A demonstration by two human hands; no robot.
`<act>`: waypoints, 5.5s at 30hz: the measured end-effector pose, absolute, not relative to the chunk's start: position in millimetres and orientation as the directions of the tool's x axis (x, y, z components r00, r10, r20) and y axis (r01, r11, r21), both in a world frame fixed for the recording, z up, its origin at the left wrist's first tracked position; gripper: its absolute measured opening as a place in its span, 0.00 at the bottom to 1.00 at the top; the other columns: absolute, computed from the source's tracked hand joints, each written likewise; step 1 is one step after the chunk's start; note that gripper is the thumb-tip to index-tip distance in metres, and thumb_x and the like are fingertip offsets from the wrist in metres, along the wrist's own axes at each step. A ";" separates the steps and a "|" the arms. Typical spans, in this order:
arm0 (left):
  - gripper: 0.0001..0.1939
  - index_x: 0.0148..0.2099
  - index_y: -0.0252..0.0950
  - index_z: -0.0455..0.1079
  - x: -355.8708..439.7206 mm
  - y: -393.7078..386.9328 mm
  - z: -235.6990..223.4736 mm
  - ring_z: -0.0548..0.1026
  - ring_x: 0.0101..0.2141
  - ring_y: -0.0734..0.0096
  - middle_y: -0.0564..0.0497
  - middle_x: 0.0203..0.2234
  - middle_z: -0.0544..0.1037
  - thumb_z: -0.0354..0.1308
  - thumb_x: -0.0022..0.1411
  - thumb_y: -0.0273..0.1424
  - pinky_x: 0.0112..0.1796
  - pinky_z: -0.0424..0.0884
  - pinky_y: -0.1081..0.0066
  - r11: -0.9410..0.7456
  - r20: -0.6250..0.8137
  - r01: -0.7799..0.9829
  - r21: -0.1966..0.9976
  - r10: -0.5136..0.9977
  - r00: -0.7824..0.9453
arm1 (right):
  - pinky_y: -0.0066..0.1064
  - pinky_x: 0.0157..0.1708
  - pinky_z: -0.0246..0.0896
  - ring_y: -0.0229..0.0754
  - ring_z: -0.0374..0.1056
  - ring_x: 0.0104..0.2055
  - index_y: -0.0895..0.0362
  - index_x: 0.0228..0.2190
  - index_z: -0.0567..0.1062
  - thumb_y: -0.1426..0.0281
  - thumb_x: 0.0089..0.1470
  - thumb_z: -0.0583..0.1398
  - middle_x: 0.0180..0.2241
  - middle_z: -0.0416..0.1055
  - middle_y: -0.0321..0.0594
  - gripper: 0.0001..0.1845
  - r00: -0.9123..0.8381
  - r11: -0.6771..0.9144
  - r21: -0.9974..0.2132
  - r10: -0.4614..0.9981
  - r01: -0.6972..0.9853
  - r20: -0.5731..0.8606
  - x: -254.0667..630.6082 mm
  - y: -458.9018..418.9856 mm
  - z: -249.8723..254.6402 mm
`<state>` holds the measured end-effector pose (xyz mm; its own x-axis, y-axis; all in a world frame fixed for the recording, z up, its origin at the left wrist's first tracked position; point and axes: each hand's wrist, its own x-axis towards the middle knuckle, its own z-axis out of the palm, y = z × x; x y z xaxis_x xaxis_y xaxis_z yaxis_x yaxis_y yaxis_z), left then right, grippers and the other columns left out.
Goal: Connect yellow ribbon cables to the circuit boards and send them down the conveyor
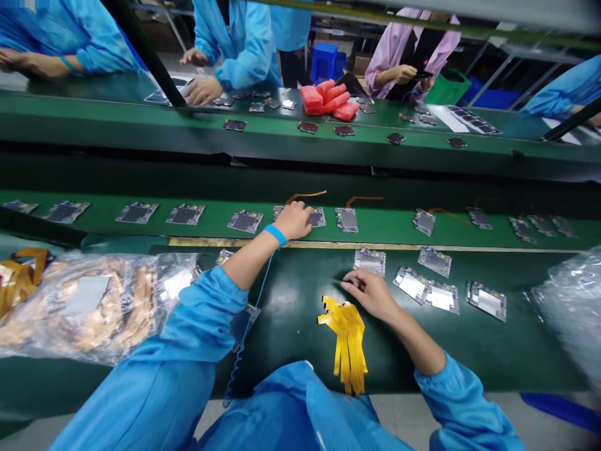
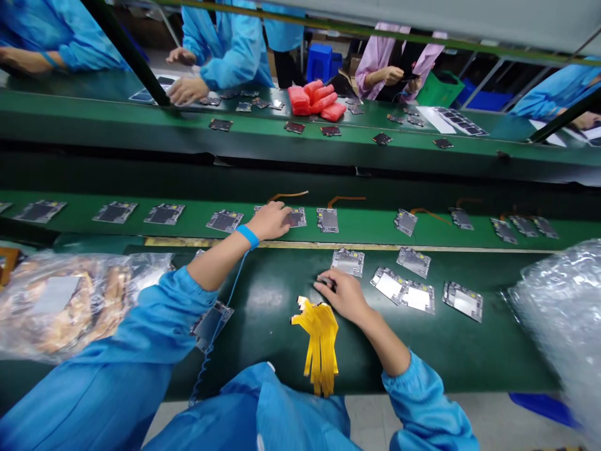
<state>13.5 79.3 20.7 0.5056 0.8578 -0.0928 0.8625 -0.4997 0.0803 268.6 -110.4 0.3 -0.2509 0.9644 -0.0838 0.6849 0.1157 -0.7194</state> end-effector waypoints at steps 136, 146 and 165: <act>0.17 0.53 0.33 0.70 -24.3 -23.1 22.0 0.70 0.46 0.48 0.36 0.48 0.72 0.58 0.61 0.29 0.45 0.70 0.55 -0.669 -0.075 0.736 0.102 0.733 0.676 | 0.31 0.37 0.61 0.43 0.70 0.34 0.55 0.38 0.76 0.61 0.67 0.55 0.34 0.77 0.40 0.14 -0.203 0.153 -0.754 0.979 0.638 0.027 242.1 -55.8 -2.6; 0.24 0.61 0.31 0.68 -29.3 82.1 40.2 0.68 0.56 0.43 0.33 0.58 0.68 0.57 0.67 0.37 0.53 0.69 0.51 -0.316 0.131 0.936 0.155 0.946 0.298 | 0.31 0.33 0.61 0.41 0.68 0.31 0.55 0.40 0.78 0.54 0.65 0.57 0.32 0.73 0.39 0.18 -0.140 0.084 -0.763 0.990 0.641 -0.009 260.6 -97.1 2.1; 0.37 0.70 0.36 0.62 18.0 72.4 35.3 0.69 0.52 0.42 0.34 0.53 0.70 0.62 0.58 0.33 0.48 0.66 0.54 -0.721 -0.152 0.693 0.007 0.685 0.713 | 0.30 0.30 0.52 0.43 0.74 0.37 0.52 0.36 0.79 0.65 0.62 0.65 0.39 0.78 0.39 0.04 -0.330 0.166 -0.460 0.894 0.872 -0.303 229.9 -136.2 5.4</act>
